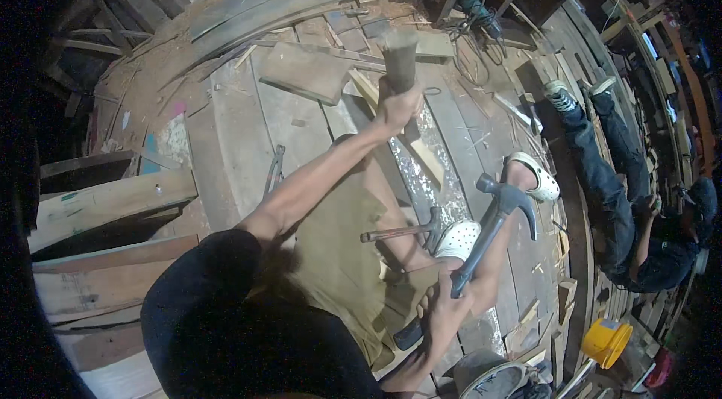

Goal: Using a hammer and a chisel to carve or shape a block of wood while sitting on a workshop floor.

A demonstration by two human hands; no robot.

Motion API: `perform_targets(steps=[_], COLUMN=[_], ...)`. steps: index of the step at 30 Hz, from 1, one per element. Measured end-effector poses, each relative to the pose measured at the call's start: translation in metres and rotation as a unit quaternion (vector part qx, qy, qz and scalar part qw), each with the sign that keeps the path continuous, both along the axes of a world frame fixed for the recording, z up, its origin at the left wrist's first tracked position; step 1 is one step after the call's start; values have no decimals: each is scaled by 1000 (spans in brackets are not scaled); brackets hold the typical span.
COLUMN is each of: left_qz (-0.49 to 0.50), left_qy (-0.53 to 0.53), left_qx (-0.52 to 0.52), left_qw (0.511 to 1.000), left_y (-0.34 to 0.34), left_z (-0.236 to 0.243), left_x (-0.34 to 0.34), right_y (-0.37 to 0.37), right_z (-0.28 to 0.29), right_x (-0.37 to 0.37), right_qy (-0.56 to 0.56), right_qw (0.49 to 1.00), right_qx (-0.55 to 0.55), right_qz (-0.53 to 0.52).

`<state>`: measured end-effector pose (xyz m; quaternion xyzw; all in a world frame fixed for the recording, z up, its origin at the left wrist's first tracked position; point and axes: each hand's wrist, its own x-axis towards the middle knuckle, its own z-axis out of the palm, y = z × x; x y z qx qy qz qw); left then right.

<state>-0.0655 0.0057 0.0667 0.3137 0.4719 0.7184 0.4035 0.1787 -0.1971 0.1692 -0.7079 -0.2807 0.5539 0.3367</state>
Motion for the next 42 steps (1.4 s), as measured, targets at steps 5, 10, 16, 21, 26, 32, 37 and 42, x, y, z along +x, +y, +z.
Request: perform_targets(steps=[5,10,16,21,26,32,37,42], left_qz=[-38,2,58,206,268,280,230,223], left_qy=[20,35,149,159,256,194,231,211], left_qx=[-8,28,53,-48,-58,-72,-151,-120], left_qw=[999,999,986,964,927,937,933,944], left_y=[16,24,26,29,27,34,23,19], left_z=[35,45,20,-13,-64,-70,-60,-60], left_x=[-38,-103,-180,-235,-251,-256,-252,-250], right_y=[2,5,11,17,29,49,96,144], right_z=[-8,-22,-38,-46,-50,-76,-133,-198], right_x=[1,-1,3,0,-5,-13,-9,-9], right_qy=[-6,10,-6,-19,-5,-21,-77,-70], right_qw=[1000,999,996,996,994,991,971,952], right_qx=[-5,-32,-41,-61,-70,-52,-9,-34], right_qz=[27,28,81,66,80,120,227,295])
